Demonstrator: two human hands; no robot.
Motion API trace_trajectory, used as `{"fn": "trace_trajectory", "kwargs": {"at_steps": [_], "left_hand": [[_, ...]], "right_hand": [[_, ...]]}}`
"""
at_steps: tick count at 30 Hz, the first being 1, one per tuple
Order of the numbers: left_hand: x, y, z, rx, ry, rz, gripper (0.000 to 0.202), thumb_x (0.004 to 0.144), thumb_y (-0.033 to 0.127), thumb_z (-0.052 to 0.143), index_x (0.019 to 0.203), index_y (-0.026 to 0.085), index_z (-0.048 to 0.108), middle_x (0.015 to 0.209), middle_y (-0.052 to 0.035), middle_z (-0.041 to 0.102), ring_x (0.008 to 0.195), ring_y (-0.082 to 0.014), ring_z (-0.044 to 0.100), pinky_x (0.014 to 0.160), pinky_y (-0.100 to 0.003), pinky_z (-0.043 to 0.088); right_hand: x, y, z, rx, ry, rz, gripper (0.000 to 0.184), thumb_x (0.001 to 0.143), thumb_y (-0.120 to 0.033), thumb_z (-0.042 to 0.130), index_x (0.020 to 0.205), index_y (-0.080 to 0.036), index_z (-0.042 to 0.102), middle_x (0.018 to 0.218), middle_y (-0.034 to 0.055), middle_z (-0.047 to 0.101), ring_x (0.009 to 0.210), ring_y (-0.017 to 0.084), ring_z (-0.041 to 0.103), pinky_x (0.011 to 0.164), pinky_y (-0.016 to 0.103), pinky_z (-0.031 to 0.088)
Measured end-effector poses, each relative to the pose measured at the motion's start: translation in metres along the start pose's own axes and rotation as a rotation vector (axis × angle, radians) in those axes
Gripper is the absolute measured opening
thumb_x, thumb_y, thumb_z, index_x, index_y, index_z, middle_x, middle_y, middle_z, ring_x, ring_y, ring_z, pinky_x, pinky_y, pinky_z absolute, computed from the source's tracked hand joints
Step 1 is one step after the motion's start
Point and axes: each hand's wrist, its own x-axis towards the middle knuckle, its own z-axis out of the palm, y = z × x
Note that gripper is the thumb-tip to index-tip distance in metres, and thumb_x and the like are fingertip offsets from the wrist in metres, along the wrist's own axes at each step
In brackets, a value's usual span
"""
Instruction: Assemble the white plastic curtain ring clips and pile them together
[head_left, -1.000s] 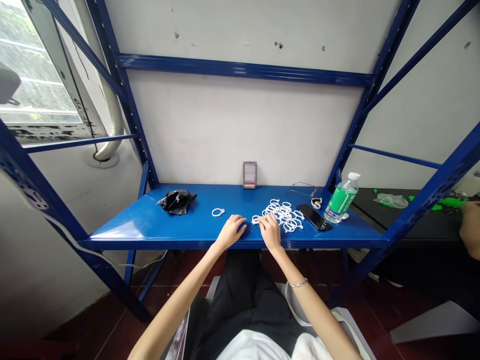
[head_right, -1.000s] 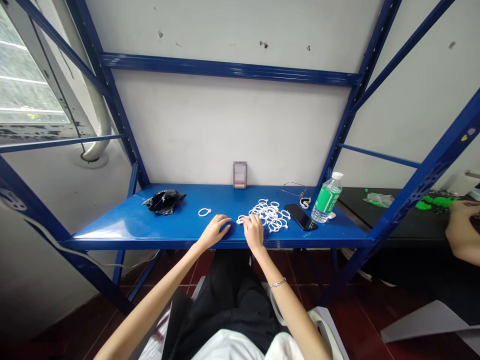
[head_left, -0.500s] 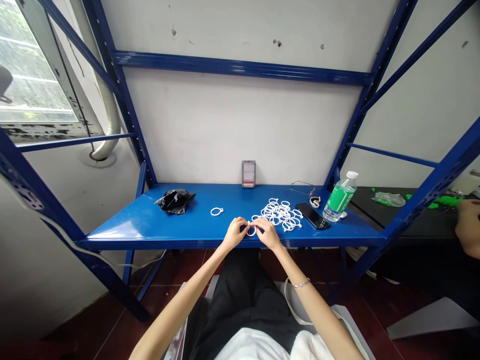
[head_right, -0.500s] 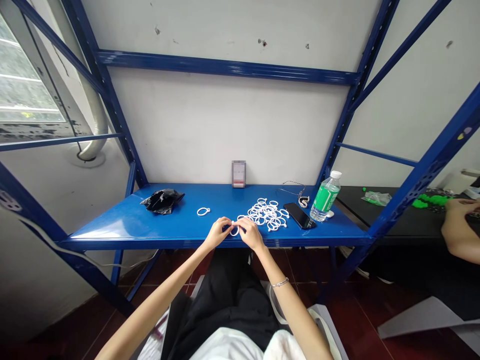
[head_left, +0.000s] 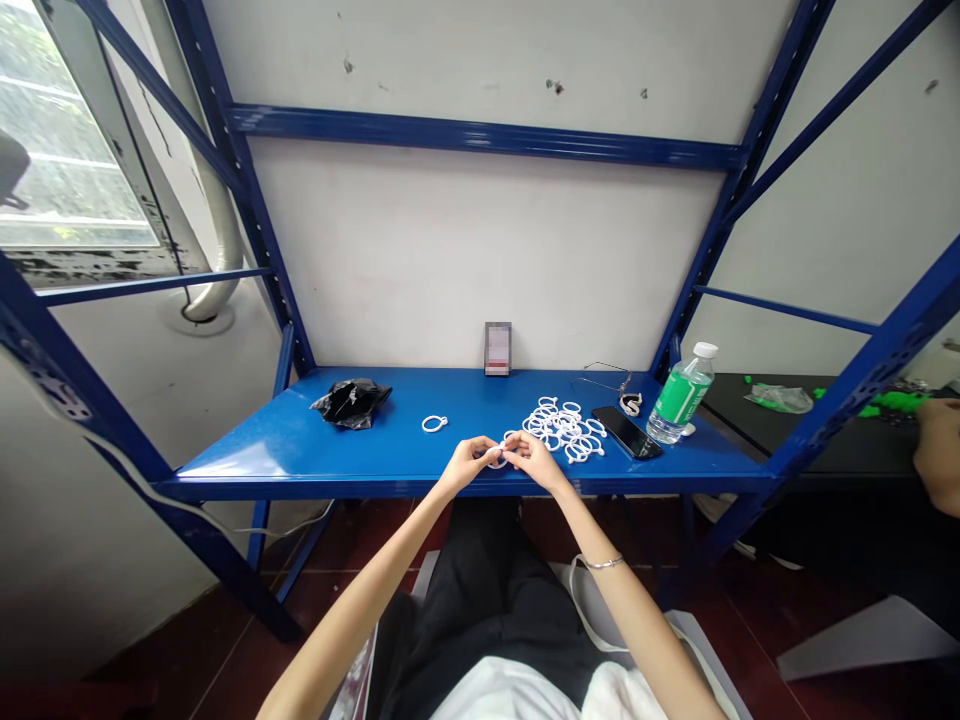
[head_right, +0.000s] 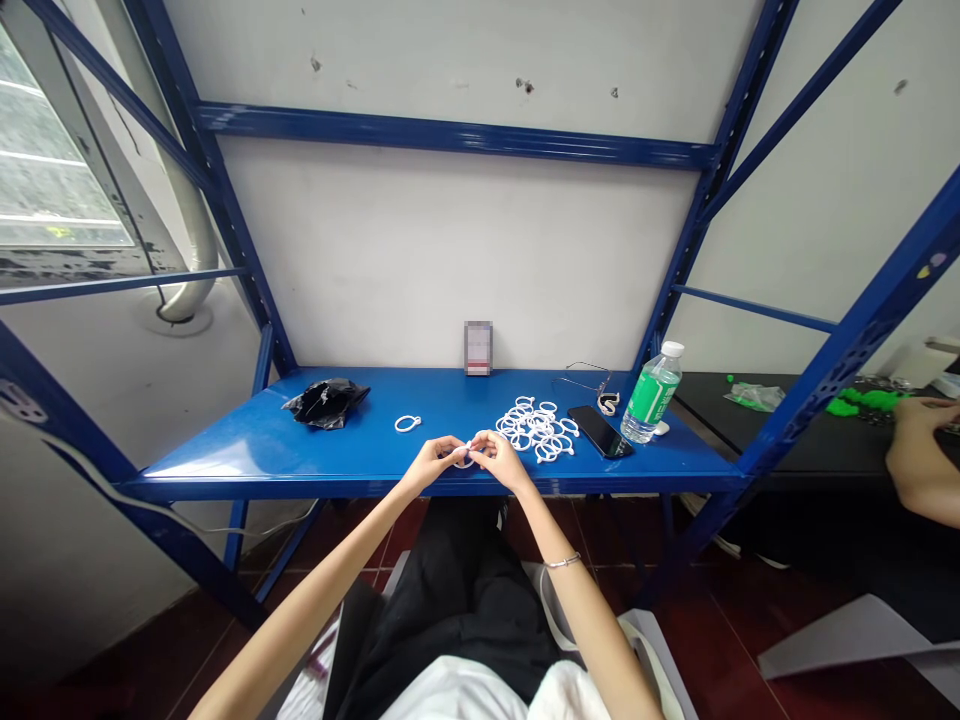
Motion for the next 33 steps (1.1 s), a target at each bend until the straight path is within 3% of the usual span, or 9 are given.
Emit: {"fn": "trace_trajectory", "kwargs": {"at_steps": [4,9,12,18,24,28,33], "left_hand": [[-0.001,0.004,-0.002,-0.094,-0.053,-0.031,0.045,0.076,0.056,0.063,0.086,0.012,0.064,0.063,-0.0019,0.06,0.056,-0.0119,0.052,0.058,-0.023,0.041],[0.0,0.002,-0.001,-0.154,-0.097,-0.059,0.045,0.077,0.058,0.06,0.079,0.013,0.058,0.054,0.0029,0.05,0.051,-0.0088,0.041,0.053,-0.021,0.033],[0.0,0.0,-0.001,-0.165,-0.126,-0.053,0.045,0.08,0.058,0.057,0.071,0.014,0.054,0.053,0.0041,0.045,0.053,-0.0088,0.039,0.055,-0.021,0.032],[-0.001,0.004,0.0,-0.062,-0.162,-0.037,0.052,0.086,0.058,0.047,0.058,0.015,0.05,0.057,0.0015,0.048,0.059,-0.011,0.045,0.065,-0.024,0.037],[-0.001,0.01,0.009,-0.078,-0.183,-0.053,0.062,0.087,0.064,0.037,0.067,0.012,0.064,0.06,-0.0016,0.056,0.071,-0.0167,0.055,0.077,-0.027,0.042],[0.0,0.011,0.011,-0.127,-0.178,-0.104,0.065,0.084,0.067,0.039,0.071,0.01,0.068,0.055,-0.0007,0.053,0.061,-0.0142,0.05,0.068,-0.027,0.041],[0.001,0.006,0.012,-0.223,-0.15,-0.147,0.066,0.081,0.069,0.044,0.054,0.011,0.061,0.046,0.0011,0.043,0.05,-0.009,0.035,0.054,-0.024,0.028]], "right_hand": [[0.002,-0.002,-0.001,0.042,-0.049,0.073,0.022,0.072,-0.032,0.073,0.087,-0.018,0.065,0.081,0.0028,0.065,0.058,0.011,0.056,0.046,0.019,0.039],[0.003,-0.008,-0.001,0.12,-0.134,0.172,0.025,0.073,-0.035,0.072,0.087,-0.017,0.063,0.065,-0.001,0.061,0.043,0.005,0.038,0.041,0.017,0.025],[0.002,-0.011,0.001,0.146,-0.179,0.155,0.024,0.075,-0.037,0.07,0.086,-0.018,0.061,0.062,-0.0033,0.057,0.047,0.007,0.041,0.045,0.017,0.026],[0.0,-0.018,0.003,0.083,-0.285,0.104,0.03,0.081,-0.047,0.063,0.075,-0.017,0.061,0.067,-0.0007,0.058,0.061,0.011,0.051,0.059,0.023,0.037],[-0.001,-0.019,0.001,0.012,-0.3,0.124,0.046,0.079,-0.059,0.059,0.063,-0.016,0.054,0.058,-0.0021,0.049,0.053,0.01,0.038,0.052,0.024,0.028],[-0.001,-0.019,0.003,0.022,-0.308,0.13,0.048,0.079,-0.06,0.056,0.059,-0.017,0.05,0.055,-0.0034,0.042,0.051,0.009,0.03,0.05,0.026,0.021],[0.001,-0.015,0.007,0.107,-0.298,0.13,0.047,0.08,-0.056,0.056,0.056,-0.019,0.043,0.053,-0.0052,0.032,0.05,0.009,0.024,0.051,0.027,0.016]]}}
